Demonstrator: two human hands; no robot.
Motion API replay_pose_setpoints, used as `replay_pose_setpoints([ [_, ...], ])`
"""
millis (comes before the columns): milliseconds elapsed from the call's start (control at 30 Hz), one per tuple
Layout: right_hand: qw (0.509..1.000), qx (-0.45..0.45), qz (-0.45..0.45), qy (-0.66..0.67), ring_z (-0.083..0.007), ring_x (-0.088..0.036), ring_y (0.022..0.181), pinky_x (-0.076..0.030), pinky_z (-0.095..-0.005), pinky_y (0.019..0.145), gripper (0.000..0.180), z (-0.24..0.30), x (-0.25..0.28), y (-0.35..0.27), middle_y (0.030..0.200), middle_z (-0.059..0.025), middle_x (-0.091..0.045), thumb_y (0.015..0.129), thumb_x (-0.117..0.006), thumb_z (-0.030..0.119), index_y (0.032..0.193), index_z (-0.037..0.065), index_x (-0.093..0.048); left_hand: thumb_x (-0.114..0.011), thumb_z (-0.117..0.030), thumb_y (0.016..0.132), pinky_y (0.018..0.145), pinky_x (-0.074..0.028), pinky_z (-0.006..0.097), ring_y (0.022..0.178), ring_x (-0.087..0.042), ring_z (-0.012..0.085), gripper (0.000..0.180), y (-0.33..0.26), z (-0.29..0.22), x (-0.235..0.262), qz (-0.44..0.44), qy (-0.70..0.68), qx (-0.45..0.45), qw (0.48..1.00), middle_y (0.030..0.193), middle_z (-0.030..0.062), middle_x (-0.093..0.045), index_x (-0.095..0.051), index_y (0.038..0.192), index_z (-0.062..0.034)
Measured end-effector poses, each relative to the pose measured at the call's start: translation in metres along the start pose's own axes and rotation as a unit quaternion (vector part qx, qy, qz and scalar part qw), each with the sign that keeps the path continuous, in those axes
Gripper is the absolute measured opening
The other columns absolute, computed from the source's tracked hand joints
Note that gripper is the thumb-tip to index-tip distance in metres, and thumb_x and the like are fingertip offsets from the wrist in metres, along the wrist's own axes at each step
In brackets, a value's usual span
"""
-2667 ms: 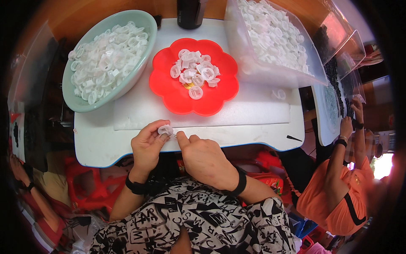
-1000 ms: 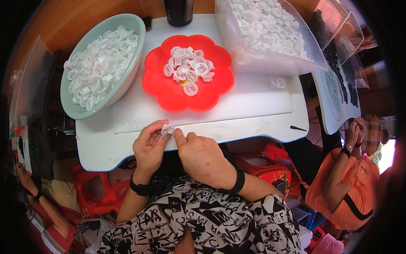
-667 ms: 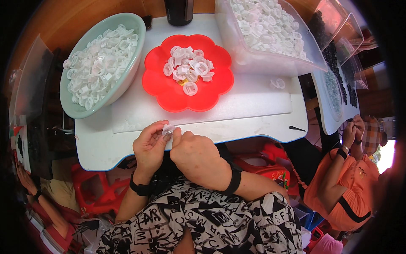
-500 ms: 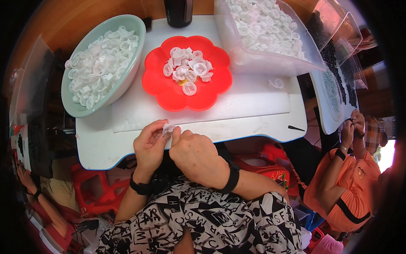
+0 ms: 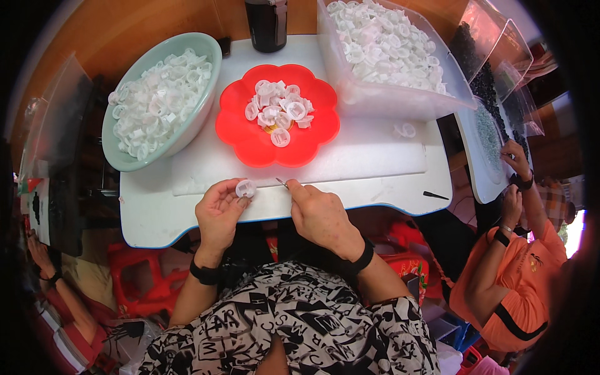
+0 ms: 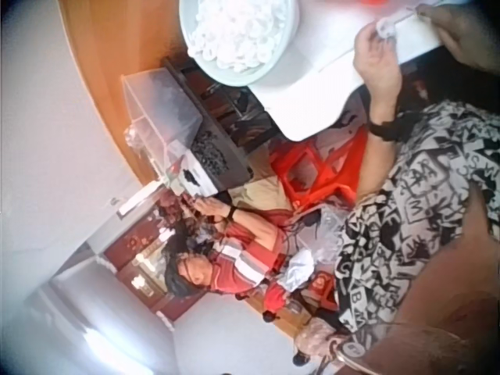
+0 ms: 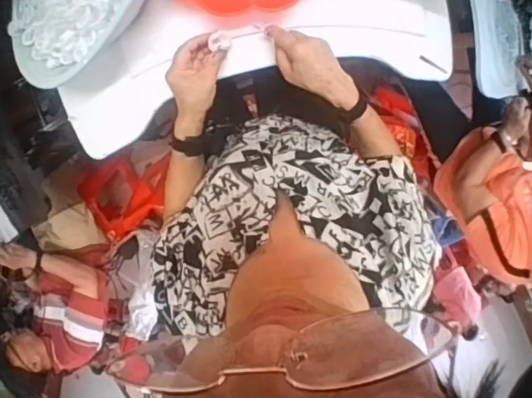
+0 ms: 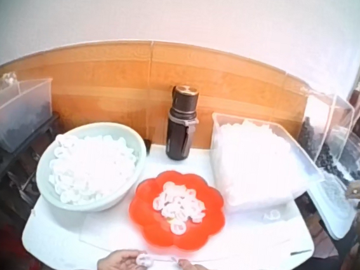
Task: Processing small white plastic shoe components using a manual hook tool to clear holes.
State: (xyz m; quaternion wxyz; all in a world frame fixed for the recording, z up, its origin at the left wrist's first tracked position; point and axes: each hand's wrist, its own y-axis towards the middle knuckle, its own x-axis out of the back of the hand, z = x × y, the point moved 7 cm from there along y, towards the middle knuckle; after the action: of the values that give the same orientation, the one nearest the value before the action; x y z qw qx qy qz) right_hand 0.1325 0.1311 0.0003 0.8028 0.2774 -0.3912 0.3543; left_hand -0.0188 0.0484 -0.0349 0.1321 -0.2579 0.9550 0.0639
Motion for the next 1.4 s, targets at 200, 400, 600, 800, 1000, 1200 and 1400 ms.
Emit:
replay_pose_setpoints([
  [200, 0.999, -0.019, 0.010, 0.035, -0.0358, -0.060, 0.069, -0.048, -0.0439, 0.061, 0.033, -0.003, 0.000, 0.001, 0.077, -0.0189, -0.060, 0.078, -0.052, 0.002, 0.110, -0.002, -0.051, -0.056, 0.005, 0.084, 0.084, -0.052, 0.033, 0.091, -0.063, 0.0222, 0.028, 0.011, -0.043, 0.004, 0.057, -0.082, -0.006, 0.995, 0.103, 0.0177, -0.060, -0.050, 0.112, 0.0073],
  [400, 0.999, -0.002, -0.012, 0.043, -0.0353, -0.060, 0.066, -0.048, -0.0445, 0.059, 0.031, -0.005, 0.001, -0.004, 0.074, -0.0176, -0.060, 0.078, -0.053, 0.005, 0.109, 0.000, -0.049, -0.051, -0.002, 0.089, 0.079, -0.051, 0.029, 0.106, -0.057, 0.0276, 0.038, 0.082, -0.135, 0.015, -0.126, -0.376, -0.002, 0.918, 0.113, 0.0233, -0.057, -0.043, 0.125, 0.0061],
  [600, 0.998, 0.003, -0.026, 0.063, -0.0349, -0.060, 0.066, -0.049, -0.0433, 0.058, 0.031, -0.008, 0.001, -0.002, 0.074, -0.0174, -0.060, 0.078, -0.053, 0.006, 0.109, 0.000, -0.050, -0.051, -0.005, 0.090, 0.081, -0.048, 0.031, 0.105, -0.056, 0.0268, 0.029, 0.074, -0.076, -0.044, 0.115, 0.046, 0.057, 0.991, 0.117, 0.0203, -0.056, -0.053, 0.116, 0.0076],
  [800, 0.995, -0.001, -0.032, 0.092, -0.0346, -0.061, 0.067, -0.049, -0.0428, 0.059, 0.033, -0.012, 0.003, -0.004, 0.076, -0.0176, -0.061, 0.078, -0.053, 0.006, 0.111, 0.000, -0.051, -0.058, 0.004, 0.076, 0.079, -0.045, 0.034, 0.092, -0.055, 0.0296, 0.027, 0.086, -0.056, -0.096, 0.145, 0.535, -0.236, 0.798, 0.097, 0.0142, -0.059, -0.064, 0.102, -0.0017],
  [1000, 0.993, -0.009, -0.034, 0.116, -0.0346, -0.061, 0.068, -0.049, -0.0433, 0.060, 0.034, -0.014, 0.003, -0.004, 0.078, -0.0183, -0.061, 0.078, -0.052, 0.006, 0.112, 0.000, -0.051, -0.061, 0.006, 0.070, 0.076, -0.045, 0.037, 0.084, -0.053, 0.0316, 0.021, 0.098, -0.035, -0.099, 0.168, 0.556, -0.206, 0.788, 0.082, 0.0136, -0.053, -0.066, 0.090, -0.0011],
  [1200, 0.991, -0.017, -0.031, 0.128, -0.0352, -0.061, 0.070, -0.049, -0.0431, 0.061, 0.034, -0.016, 0.003, -0.004, 0.079, -0.0179, -0.061, 0.079, -0.051, 0.006, 0.113, 0.000, -0.051, -0.061, 0.008, 0.075, 0.063, -0.047, 0.028, 0.074, -0.059, 0.0179, 0.009, 0.082, -0.057, -0.076, 0.069, 0.329, -0.164, 0.927, 0.090, 0.0096, -0.060, -0.061, 0.083, 0.0025],
  [1400, 0.963, -0.069, -0.087, 0.246, -0.0298, -0.060, 0.065, -0.047, -0.0358, 0.059, 0.027, -0.013, 0.013, -0.012, 0.077, -0.0190, -0.060, 0.082, -0.053, 0.003, 0.108, -0.003, -0.055, -0.059, 0.009, 0.080, 0.064, -0.049, 0.025, 0.076, -0.059, 0.0153, 0.009, 0.033, -0.040, -0.038, 0.025, 0.016, 0.020, 0.999, 0.099, 0.0135, -0.062, -0.058, 0.087, 0.0032],
])
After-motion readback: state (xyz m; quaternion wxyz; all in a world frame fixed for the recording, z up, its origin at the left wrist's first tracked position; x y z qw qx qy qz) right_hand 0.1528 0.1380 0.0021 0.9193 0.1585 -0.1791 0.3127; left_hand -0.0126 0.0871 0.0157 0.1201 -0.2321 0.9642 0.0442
